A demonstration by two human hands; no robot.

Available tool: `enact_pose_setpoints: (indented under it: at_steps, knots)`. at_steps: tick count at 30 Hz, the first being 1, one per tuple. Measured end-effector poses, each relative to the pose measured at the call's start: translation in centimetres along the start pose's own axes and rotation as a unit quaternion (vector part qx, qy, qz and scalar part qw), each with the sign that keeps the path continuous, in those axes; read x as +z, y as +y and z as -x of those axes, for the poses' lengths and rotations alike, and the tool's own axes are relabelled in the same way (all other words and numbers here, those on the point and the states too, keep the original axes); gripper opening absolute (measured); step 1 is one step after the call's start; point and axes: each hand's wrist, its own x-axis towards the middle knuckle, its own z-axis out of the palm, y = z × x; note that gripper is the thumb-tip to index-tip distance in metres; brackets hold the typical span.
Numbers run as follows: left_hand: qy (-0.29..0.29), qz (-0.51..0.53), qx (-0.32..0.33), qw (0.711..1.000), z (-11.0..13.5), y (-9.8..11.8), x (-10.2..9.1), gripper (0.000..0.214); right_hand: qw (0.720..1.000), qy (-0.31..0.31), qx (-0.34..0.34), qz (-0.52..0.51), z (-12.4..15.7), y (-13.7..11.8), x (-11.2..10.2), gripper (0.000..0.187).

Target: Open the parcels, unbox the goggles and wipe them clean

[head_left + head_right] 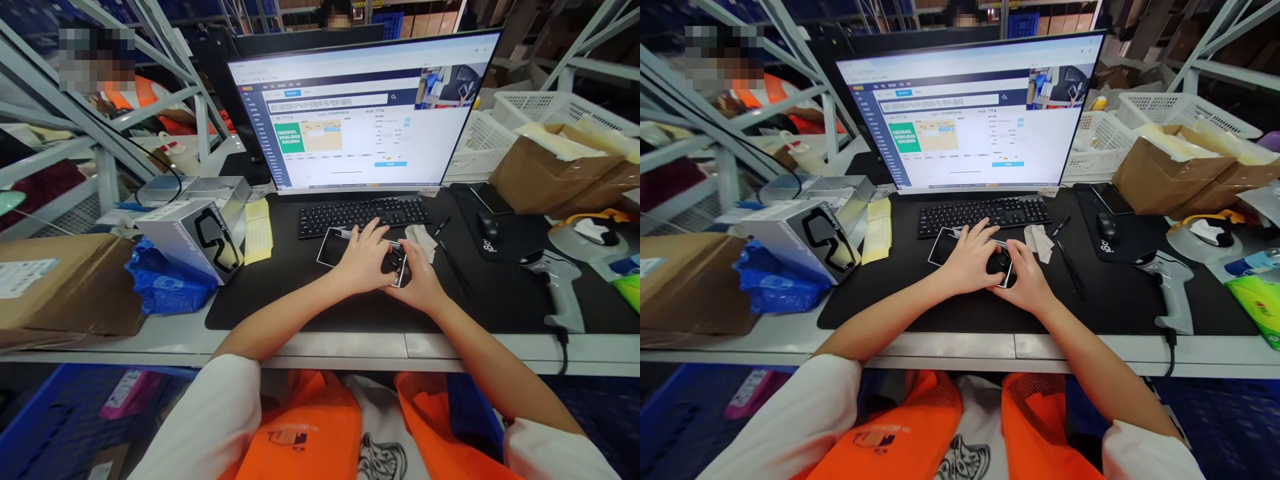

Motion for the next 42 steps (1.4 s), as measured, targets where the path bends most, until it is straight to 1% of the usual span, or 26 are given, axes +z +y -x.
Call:
enact_pose_setpoints:
  at_steps: [2,3,5,7,8,11,13,15,17,19,21,23,26,28,30,33,36,39,41,42]
  knots:
    - [0.000,0.027,0.003,1.000,0.5,-0.4,-0.3,0.038,1.000,-0.012,-0.002,0.002,-0.1,-0.2,-0.1,0.112]
    - [0.010,0.042,0.005,0.999,0.7,-1.0,-0.6,0.037,1.000,-0.021,0.000,0.002,-0.2,-0.2,-0.2,0.112]
    - [0.051,0.060,0.002,0.997,1.1,-3.0,-1.5,0.033,0.999,-0.038,0.013,0.000,-0.3,-0.3,-0.4,0.113]
    - [0.098,0.049,-0.020,0.994,1.3,-5.6,-2.4,0.031,0.998,-0.051,0.029,-0.004,-0.4,-0.1,-0.6,0.114]
    - [0.103,0.037,-0.027,0.994,1.2,-6.9,-2.8,0.030,0.998,-0.056,0.039,-0.006,-0.3,0.0,-0.6,0.114]
    - [0.063,0.038,-0.032,0.997,0.8,-10.0,-3.2,0.025,0.996,-0.064,0.058,-0.007,-0.2,0.5,-0.6,0.113]
    - [0.062,0.050,-0.041,0.996,0.3,-11.0,-2.7,0.021,0.996,-0.066,0.067,-0.007,0.0,0.9,-0.5,0.113]
    - [0.093,0.039,-0.038,0.994,-0.1,-11.3,-2.0,0.018,0.994,-0.067,0.082,-0.007,0.1,1.2,-0.4,0.113]
    - [0.123,0.027,-0.010,0.992,-0.5,-11.3,-1.4,0.018,0.992,-0.074,0.103,-0.009,0.2,1.5,-0.3,0.113]
    - [0.147,0.037,0.018,0.988,-0.6,-11.3,-1.0,0.018,0.988,-0.092,0.126,-0.012,0.2,1.7,-0.3,0.112]
    - [0.160,0.053,0.025,0.985,-0.6,-11.1,-0.8,0.019,0.983,-0.114,0.146,-0.015,0.1,1.8,-0.4,0.111]
    - [0.162,0.055,0.013,0.985,-0.5,-11.0,-0.7,0.023,0.979,-0.126,0.160,-0.014,0.0,1.7,-0.5,0.111]
    - [0.169,0.050,-0.008,0.984,-0.3,-10.8,-0.8,0.026,0.979,-0.122,0.161,-0.012,-0.1,1.5,-0.6,0.113]
    - [0.186,0.059,-0.021,0.981,-0.2,-10.8,-1.0,0.025,0.979,-0.122,0.163,-0.017,-0.2,1.6,-0.5,0.114]
    - [0.217,0.082,-0.039,0.972,0.0,-10.8,-1.5,0.024,0.975,-0.130,0.176,-0.032,-0.3,1.8,-0.4,0.116]
    - [0.294,0.131,-0.062,0.945,0.2,-11.0,-2.7,0.024,0.962,-0.160,0.213,-0.062,-0.9,2.2,-0.5,0.119]
    - [0.365,0.177,-0.064,0.912,0.4,-11.3,-4.0,0.027,0.952,-0.180,0.234,-0.079,-2.2,2.2,-0.9,0.117]
    - [0.424,0.190,-0.067,0.883,0.8,-11.3,-4.9,0.033,0.964,-0.142,0.216,-0.067,-4.7,0.9,-1.1,0.108]
    - [0.471,0.191,-0.068,0.859,1.1,-11.2,-5.3,0.036,0.970,-0.114,0.205,-0.062,-6.9,-0.4,-0.8,0.105]
    - [0.496,0.197,-0.062,0.843,1.2,-11.1,-5.4,0.037,0.969,-0.109,0.208,-0.076,-8.1,-1.1,-0.4,0.105]
